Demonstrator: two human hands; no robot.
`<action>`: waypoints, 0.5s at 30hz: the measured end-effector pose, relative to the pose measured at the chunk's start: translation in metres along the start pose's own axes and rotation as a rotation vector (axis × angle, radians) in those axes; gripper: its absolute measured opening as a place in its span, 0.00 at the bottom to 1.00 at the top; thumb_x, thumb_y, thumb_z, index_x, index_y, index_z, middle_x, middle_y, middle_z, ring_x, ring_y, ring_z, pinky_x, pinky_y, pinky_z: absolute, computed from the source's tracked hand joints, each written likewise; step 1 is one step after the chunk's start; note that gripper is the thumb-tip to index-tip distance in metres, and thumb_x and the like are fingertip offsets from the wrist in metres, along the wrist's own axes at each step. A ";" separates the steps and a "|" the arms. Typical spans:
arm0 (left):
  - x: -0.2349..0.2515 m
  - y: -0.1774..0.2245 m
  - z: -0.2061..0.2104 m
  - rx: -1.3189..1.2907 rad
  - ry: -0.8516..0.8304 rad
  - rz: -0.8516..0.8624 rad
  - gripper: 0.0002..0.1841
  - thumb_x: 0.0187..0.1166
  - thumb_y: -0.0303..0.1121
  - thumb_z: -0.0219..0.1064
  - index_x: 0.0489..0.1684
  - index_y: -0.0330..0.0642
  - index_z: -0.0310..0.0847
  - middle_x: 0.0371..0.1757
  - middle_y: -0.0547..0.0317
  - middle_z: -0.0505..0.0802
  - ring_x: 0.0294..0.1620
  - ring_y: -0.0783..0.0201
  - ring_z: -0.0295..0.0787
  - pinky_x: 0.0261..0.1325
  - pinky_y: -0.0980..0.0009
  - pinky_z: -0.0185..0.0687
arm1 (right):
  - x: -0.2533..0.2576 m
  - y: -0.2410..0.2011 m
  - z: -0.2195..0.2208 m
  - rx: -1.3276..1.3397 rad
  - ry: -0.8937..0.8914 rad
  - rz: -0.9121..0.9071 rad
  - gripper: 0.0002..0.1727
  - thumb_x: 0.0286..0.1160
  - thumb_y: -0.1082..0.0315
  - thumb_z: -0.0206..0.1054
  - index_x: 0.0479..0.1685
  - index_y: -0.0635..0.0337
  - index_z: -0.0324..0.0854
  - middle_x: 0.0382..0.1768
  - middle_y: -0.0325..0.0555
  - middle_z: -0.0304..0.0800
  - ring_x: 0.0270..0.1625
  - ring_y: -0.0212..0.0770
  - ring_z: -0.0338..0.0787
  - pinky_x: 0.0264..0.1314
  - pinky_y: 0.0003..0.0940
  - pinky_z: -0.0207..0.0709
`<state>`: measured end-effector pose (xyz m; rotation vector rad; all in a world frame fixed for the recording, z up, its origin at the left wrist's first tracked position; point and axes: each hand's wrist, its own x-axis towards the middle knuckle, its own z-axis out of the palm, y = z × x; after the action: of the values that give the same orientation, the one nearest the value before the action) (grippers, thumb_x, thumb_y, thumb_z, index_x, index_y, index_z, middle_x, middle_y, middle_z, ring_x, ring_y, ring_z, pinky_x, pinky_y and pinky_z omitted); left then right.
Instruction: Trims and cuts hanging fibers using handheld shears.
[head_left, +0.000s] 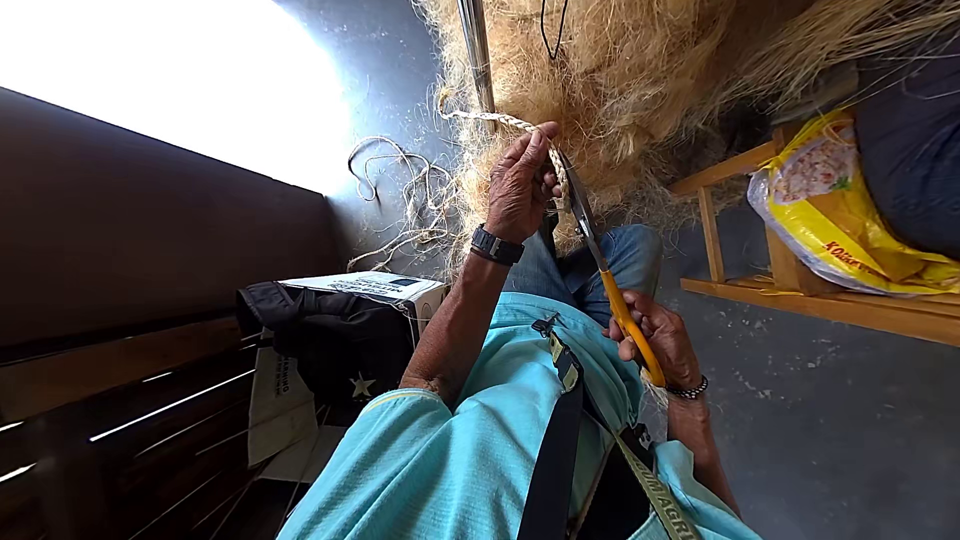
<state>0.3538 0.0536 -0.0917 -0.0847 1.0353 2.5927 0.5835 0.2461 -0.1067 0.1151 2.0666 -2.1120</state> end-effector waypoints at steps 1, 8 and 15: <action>0.000 0.000 0.000 0.003 -0.003 0.002 0.14 0.93 0.33 0.50 0.59 0.40 0.81 0.27 0.63 0.86 0.18 0.73 0.79 0.24 0.78 0.82 | 0.000 0.000 -0.002 -0.002 -0.010 -0.005 0.49 0.53 0.36 0.83 0.70 0.66 0.77 0.33 0.29 0.90 0.34 0.29 0.90 0.43 0.30 0.90; 0.001 0.001 -0.002 -0.014 -0.028 -0.012 0.13 0.93 0.33 0.51 0.59 0.39 0.81 0.28 0.62 0.87 0.19 0.72 0.80 0.25 0.77 0.83 | 0.001 -0.005 -0.006 -0.016 -0.008 -0.005 0.49 0.52 0.37 0.84 0.70 0.65 0.77 0.34 0.28 0.90 0.34 0.26 0.90 0.40 0.25 0.88; 0.001 0.002 -0.001 -0.005 -0.011 -0.013 0.13 0.93 0.33 0.50 0.58 0.40 0.82 0.25 0.63 0.86 0.17 0.73 0.80 0.23 0.78 0.82 | 0.001 -0.001 -0.004 -0.064 0.024 -0.018 0.46 0.52 0.42 0.86 0.67 0.66 0.80 0.30 0.27 0.89 0.30 0.23 0.87 0.36 0.22 0.86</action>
<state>0.3522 0.0520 -0.0917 -0.0787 1.0210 2.5812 0.5820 0.2496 -0.1055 0.1147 2.1548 -2.0615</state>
